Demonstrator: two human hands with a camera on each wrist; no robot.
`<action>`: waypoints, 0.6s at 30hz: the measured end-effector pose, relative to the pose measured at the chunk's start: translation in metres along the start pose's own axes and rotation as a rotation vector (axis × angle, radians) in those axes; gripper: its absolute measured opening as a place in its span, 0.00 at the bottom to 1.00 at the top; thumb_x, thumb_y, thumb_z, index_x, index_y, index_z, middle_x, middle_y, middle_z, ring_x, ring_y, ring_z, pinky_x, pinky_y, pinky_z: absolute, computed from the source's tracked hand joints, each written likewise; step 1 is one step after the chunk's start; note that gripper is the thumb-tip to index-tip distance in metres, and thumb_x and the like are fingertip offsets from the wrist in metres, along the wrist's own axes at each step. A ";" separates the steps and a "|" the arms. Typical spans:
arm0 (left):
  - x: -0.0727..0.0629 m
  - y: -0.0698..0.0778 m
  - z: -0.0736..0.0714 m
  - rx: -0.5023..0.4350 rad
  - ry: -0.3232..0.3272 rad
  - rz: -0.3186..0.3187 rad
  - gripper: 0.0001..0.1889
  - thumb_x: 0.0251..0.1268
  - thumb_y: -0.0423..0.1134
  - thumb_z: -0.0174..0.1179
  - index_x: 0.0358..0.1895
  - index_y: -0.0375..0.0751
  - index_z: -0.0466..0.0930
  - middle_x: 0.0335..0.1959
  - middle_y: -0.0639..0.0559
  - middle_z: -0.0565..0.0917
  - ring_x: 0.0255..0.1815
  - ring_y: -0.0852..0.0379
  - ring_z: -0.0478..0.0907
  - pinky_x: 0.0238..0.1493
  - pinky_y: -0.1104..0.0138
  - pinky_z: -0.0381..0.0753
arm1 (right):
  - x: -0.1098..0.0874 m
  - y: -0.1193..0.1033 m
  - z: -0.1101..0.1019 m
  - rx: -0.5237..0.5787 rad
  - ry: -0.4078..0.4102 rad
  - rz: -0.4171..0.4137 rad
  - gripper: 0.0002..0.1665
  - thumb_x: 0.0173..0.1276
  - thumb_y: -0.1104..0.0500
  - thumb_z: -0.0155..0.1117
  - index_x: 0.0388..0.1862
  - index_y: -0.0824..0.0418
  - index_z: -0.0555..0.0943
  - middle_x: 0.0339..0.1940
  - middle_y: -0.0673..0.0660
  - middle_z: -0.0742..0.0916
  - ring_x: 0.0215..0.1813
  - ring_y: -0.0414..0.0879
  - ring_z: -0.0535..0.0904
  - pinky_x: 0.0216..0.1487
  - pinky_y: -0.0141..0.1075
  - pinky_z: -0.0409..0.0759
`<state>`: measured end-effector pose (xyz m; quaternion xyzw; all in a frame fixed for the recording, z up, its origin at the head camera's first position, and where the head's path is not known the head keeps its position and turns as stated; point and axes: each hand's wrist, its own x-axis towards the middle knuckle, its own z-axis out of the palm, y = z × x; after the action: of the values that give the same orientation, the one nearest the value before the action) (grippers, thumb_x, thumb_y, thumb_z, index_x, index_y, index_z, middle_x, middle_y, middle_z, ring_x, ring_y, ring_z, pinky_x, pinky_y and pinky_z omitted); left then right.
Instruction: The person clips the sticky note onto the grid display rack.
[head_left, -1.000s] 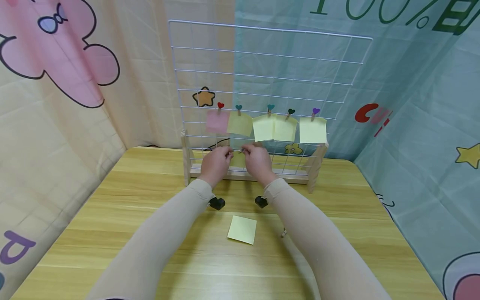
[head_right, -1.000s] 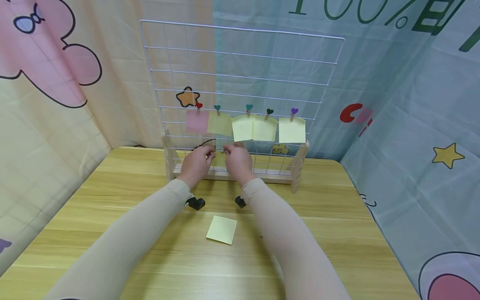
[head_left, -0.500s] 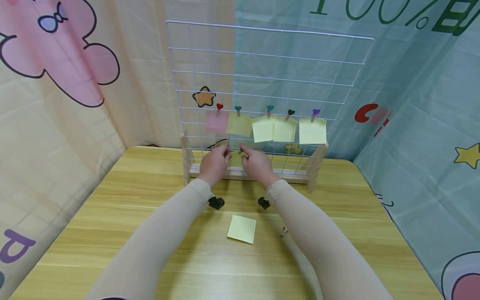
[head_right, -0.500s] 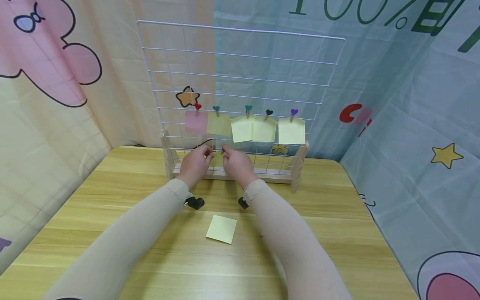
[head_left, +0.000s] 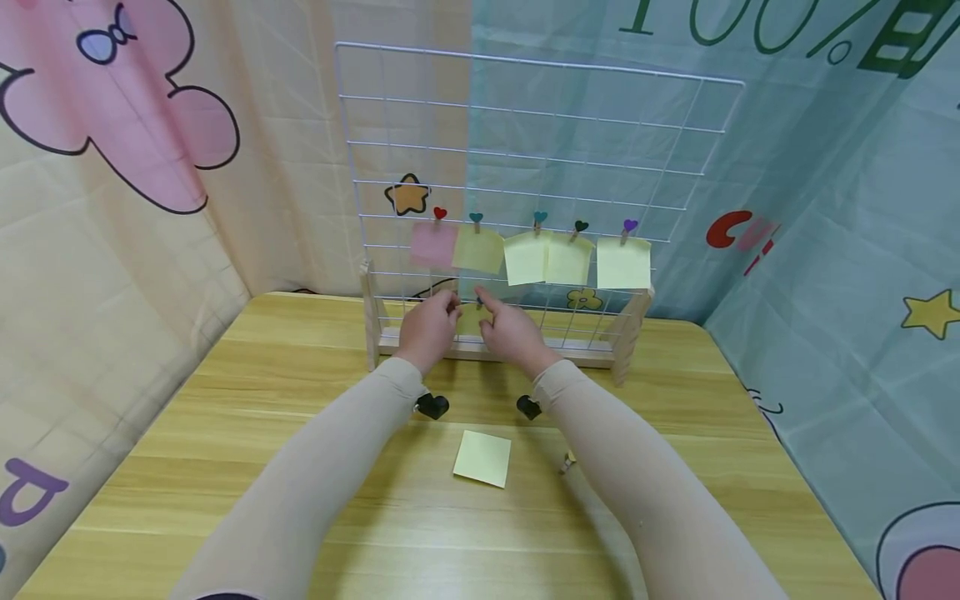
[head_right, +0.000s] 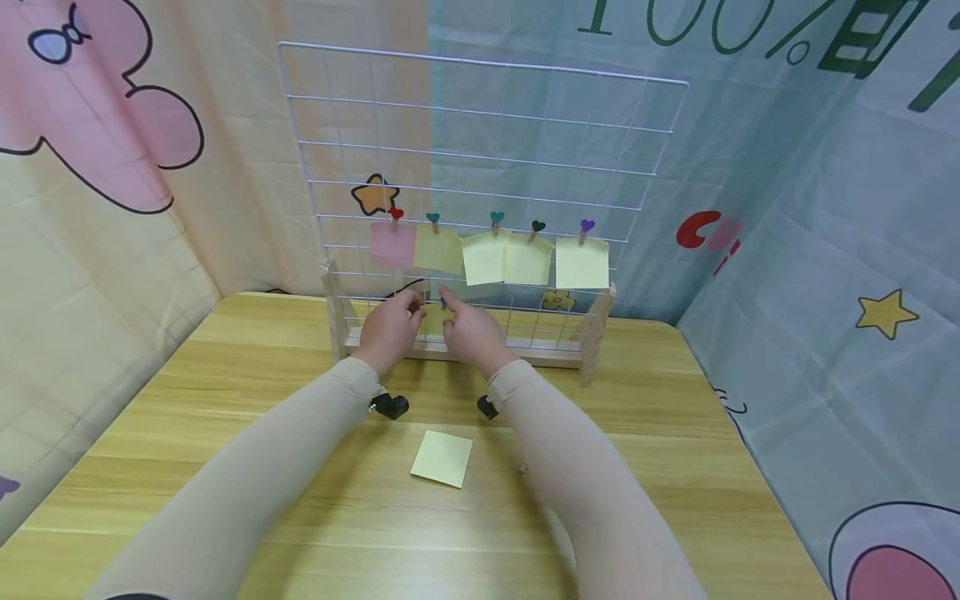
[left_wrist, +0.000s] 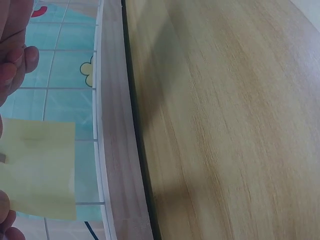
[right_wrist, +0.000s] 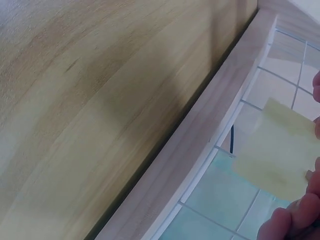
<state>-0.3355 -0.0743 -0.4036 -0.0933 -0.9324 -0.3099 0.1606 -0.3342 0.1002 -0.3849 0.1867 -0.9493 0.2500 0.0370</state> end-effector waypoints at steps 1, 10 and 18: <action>0.000 0.000 0.000 0.002 -0.002 -0.002 0.10 0.81 0.42 0.58 0.56 0.43 0.84 0.44 0.50 0.90 0.38 0.51 0.86 0.42 0.55 0.85 | 0.000 0.000 -0.001 0.001 -0.008 0.001 0.38 0.83 0.57 0.52 0.88 0.50 0.55 0.11 0.48 0.69 0.14 0.41 0.62 0.18 0.33 0.62; -0.002 0.000 -0.003 -0.026 -0.015 -0.020 0.11 0.82 0.42 0.57 0.57 0.45 0.83 0.47 0.50 0.90 0.41 0.51 0.87 0.43 0.55 0.85 | -0.008 0.003 -0.003 0.023 -0.036 -0.023 0.42 0.82 0.57 0.55 0.89 0.46 0.52 0.12 0.48 0.70 0.15 0.42 0.63 0.19 0.34 0.65; -0.008 -0.007 -0.011 -0.044 -0.006 -0.012 0.11 0.82 0.40 0.56 0.57 0.44 0.83 0.48 0.50 0.90 0.41 0.51 0.86 0.43 0.54 0.85 | -0.024 0.007 -0.009 0.003 -0.068 -0.063 0.42 0.81 0.57 0.59 0.88 0.47 0.55 0.13 0.48 0.71 0.16 0.42 0.66 0.20 0.35 0.67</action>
<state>-0.3277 -0.0874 -0.4016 -0.0921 -0.9265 -0.3310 0.1536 -0.3145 0.1185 -0.3845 0.2250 -0.9433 0.2439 0.0124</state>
